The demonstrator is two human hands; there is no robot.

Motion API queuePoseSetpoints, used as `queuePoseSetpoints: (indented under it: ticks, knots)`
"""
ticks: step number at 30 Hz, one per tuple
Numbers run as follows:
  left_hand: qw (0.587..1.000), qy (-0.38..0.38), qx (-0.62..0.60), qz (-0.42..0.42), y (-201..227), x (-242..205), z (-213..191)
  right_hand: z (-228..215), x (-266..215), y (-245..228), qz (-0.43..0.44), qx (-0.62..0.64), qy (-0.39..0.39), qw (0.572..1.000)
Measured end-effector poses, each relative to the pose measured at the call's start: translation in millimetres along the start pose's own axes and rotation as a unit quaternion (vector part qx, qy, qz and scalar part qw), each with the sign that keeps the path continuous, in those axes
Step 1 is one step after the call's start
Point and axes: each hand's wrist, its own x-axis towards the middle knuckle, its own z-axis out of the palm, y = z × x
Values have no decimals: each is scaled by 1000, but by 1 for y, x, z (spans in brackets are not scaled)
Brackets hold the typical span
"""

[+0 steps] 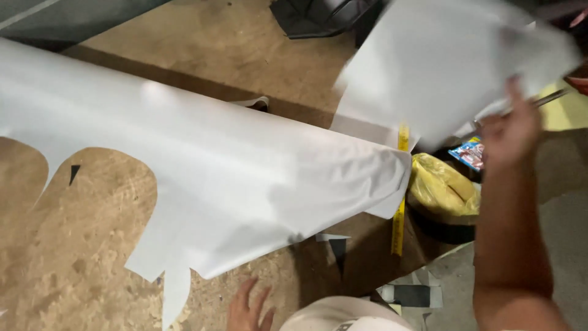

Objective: The person measures and marks a large white sheet of material using a yellow measuring tape and a black marker. They then use a black pattern piece to trace a curved shape onto the white material. Finally, the person uses scissors to cut out the traced shape from the white sheet.

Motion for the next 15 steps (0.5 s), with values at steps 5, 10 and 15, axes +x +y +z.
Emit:
queuePoseSetpoints:
  ticks: [5, 10, 15]
  knots:
    - [985, -160, -53, -40, 4, -10, 23, -17, 146, 2, 64, 29, 10, 997]
    - [978, -192, -6, -81, -2, 14, 41, -66, 262, 133, 190, -321, -144, 917]
    - [961, -268, -29, -68, 12, 25, 31, -39, 204, 206, 305, -413, -186, 838]
